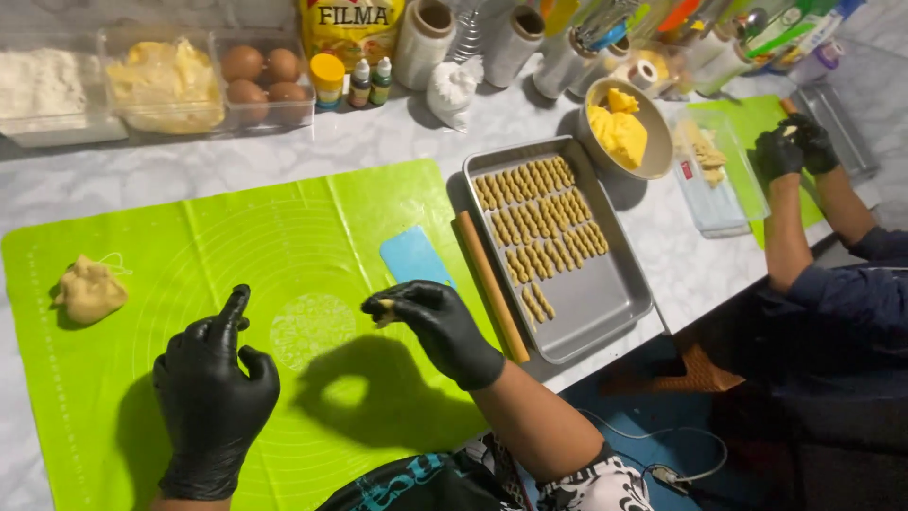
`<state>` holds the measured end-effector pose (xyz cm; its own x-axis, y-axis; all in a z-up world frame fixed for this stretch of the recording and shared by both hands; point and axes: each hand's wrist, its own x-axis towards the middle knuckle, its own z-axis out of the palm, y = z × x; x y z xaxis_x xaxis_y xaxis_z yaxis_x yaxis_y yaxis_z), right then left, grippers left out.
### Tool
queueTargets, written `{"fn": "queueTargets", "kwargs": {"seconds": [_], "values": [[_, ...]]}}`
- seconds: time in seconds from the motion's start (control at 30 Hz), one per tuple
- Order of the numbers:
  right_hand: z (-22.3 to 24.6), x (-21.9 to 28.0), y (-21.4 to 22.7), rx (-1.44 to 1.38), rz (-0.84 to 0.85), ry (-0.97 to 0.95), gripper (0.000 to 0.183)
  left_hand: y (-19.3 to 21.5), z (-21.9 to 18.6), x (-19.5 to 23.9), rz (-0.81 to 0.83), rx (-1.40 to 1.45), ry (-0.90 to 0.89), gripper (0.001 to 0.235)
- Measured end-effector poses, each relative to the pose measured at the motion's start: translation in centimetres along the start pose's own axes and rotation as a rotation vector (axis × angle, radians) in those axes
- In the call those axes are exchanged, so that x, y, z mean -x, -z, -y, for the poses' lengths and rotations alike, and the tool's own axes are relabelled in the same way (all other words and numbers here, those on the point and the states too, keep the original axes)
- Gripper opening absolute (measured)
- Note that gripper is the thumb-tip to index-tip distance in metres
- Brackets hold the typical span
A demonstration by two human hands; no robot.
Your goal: Twisting small strips of dough into spiral shapes using a wooden skewer and placing them on a baking tray.
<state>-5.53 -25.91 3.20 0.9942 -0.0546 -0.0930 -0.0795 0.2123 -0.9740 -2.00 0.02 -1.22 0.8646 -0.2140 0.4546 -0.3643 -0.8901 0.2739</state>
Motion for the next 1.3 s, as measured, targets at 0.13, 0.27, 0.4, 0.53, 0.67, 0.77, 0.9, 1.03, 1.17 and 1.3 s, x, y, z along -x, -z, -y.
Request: {"fn": "queueTargets", "kwargs": {"seconds": [0.13,0.27,0.4,0.53,0.67,0.77,0.9,1.03,1.17,1.3], "values": [[1.6,4.6,6.8,-0.163,-0.067,0.079,0.018,-0.5,-0.3,0.6,0.038,0.051,0.003,0.081],[4.4,7.4,12.5,0.275,-0.535,-0.131,0.02,-0.7,-0.7,0.7,0.081,0.122,0.004,0.081],[5.3,8.3,16.7,0.751,-0.79,-0.28,0.027,-1.2,-0.7,1.0,0.089,0.157,0.002,0.081],[4.6,7.9,18.8,0.829,-0.778,-0.421,0.024,-1.4,-0.6,0.7,0.099,0.16,-0.006,0.084],[3.5,7.1,19.0,1.096,-0.75,-0.479,0.037,-1.1,-0.6,0.5,0.107,0.164,0.0,0.081],[3.7,6.5,18.2,1.153,-0.729,-0.487,0.039,-1.0,-0.6,0.4,0.091,0.179,-0.013,0.078],[2.9,6.1,18.4,1.207,-0.742,-0.485,0.038,-1.4,-0.4,0.5,0.108,0.199,0.0,0.078],[3.1,6.2,18.0,1.192,-0.755,-0.457,0.041,-0.6,-0.7,-0.2,0.118,0.18,-0.029,0.078],[4.6,6.7,17.7,1.182,-0.771,-0.565,0.044,-0.9,-0.6,0.0,0.119,0.153,-0.033,0.079],[4.3,7.8,19.2,1.147,-0.669,-0.439,0.04,-0.6,-0.8,-0.1,0.132,0.193,-0.021,0.079]]}}
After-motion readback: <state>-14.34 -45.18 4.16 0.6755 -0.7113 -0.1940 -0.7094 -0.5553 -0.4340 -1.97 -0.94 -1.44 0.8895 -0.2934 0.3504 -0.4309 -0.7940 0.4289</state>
